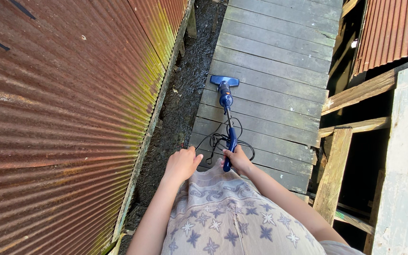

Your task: The person vacuums the floor of a narrow wooden walkway using a small handheld vacuum cleaner, moving the vacuum head across the wooden planks by hand.

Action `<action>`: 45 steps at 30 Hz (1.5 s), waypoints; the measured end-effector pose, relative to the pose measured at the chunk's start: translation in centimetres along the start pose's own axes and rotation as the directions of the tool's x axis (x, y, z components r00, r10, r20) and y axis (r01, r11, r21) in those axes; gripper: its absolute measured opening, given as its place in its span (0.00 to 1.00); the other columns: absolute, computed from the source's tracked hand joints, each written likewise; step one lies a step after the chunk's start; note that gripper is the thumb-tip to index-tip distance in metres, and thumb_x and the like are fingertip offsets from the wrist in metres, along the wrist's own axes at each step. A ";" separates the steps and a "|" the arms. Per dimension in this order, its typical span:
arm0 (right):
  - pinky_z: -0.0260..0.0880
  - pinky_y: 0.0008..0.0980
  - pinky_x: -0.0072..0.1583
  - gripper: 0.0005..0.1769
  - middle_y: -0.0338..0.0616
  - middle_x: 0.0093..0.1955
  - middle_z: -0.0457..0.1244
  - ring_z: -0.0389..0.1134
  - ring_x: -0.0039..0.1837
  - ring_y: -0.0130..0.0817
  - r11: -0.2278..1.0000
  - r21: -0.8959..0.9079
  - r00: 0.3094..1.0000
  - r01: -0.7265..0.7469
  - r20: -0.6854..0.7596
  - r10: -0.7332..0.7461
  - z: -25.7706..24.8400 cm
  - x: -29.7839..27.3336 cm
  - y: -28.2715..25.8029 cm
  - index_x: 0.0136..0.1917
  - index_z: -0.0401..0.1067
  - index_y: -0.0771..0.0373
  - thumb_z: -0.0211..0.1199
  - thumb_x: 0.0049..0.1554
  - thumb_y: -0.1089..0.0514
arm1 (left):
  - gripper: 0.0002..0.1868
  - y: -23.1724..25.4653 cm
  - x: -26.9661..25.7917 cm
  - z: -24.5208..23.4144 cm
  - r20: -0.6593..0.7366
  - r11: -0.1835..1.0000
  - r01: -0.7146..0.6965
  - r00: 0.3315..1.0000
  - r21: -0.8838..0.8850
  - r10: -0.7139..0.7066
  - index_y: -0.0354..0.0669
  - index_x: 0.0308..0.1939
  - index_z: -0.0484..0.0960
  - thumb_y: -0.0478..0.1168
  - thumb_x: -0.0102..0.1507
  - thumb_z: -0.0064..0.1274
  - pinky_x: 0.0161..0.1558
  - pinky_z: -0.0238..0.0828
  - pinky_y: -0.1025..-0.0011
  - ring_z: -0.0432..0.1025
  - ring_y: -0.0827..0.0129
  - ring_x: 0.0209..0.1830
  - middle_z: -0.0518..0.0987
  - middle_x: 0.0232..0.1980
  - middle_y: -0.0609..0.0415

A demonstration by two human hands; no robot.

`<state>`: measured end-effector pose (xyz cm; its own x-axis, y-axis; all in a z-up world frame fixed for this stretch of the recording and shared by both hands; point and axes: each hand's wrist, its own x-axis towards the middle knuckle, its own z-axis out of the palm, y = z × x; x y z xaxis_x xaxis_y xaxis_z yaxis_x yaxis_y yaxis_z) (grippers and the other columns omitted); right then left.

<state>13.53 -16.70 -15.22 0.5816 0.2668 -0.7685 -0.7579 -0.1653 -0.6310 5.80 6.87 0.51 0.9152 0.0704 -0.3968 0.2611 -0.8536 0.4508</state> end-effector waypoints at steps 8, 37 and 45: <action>0.79 0.44 0.39 0.18 0.48 0.42 0.62 0.71 0.37 0.42 1.000 -0.022 0.999 -0.010 -0.031 0.010 1.4 3.2 -0.3 0.55 0.47 0.64 0.57 0.64 0.59 | 0.22 -0.7 -0.7 0.2 -0.009 0.999 0.036 0.999 -0.020 -0.036 0.37 0.42 0.79 0.55 0.66 0.50 0.43 0.76 0.48 0.79 0.42 0.41 0.84 0.37 0.38; 0.77 0.51 0.49 0.23 0.70 0.45 0.68 0.74 0.49 0.62 0.347 -0.933 0.942 -0.097 -0.198 -0.270 -0.5 -2.7 -2.6 0.56 0.51 0.71 0.62 0.56 0.63 | 0.22 0.2 0.5 0.0 0.010 1.000 0.021 1.000 -0.007 -0.021 0.37 0.41 0.78 0.55 0.67 0.50 0.42 0.76 0.48 0.80 0.42 0.40 0.83 0.36 0.38; 0.78 0.48 0.49 0.21 0.69 0.47 0.69 0.75 0.50 0.59 0.276 -0.954 0.922 -0.112 -0.204 -0.328 -2.1 -1.5 -5.3 0.58 0.52 0.73 0.59 0.58 0.65 | 0.21 0.2 0.3 0.6 0.007 0.998 0.018 1.000 -0.052 -0.017 0.37 0.42 0.80 0.54 0.66 0.51 0.42 0.77 0.49 0.80 0.43 0.40 0.84 0.38 0.40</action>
<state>17.33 -18.25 -10.98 0.8454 0.1070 -0.5234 0.0070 -0.9819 -0.1893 5.93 6.43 -0.02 0.9084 0.0815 -0.4102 0.2928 -0.8243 0.4846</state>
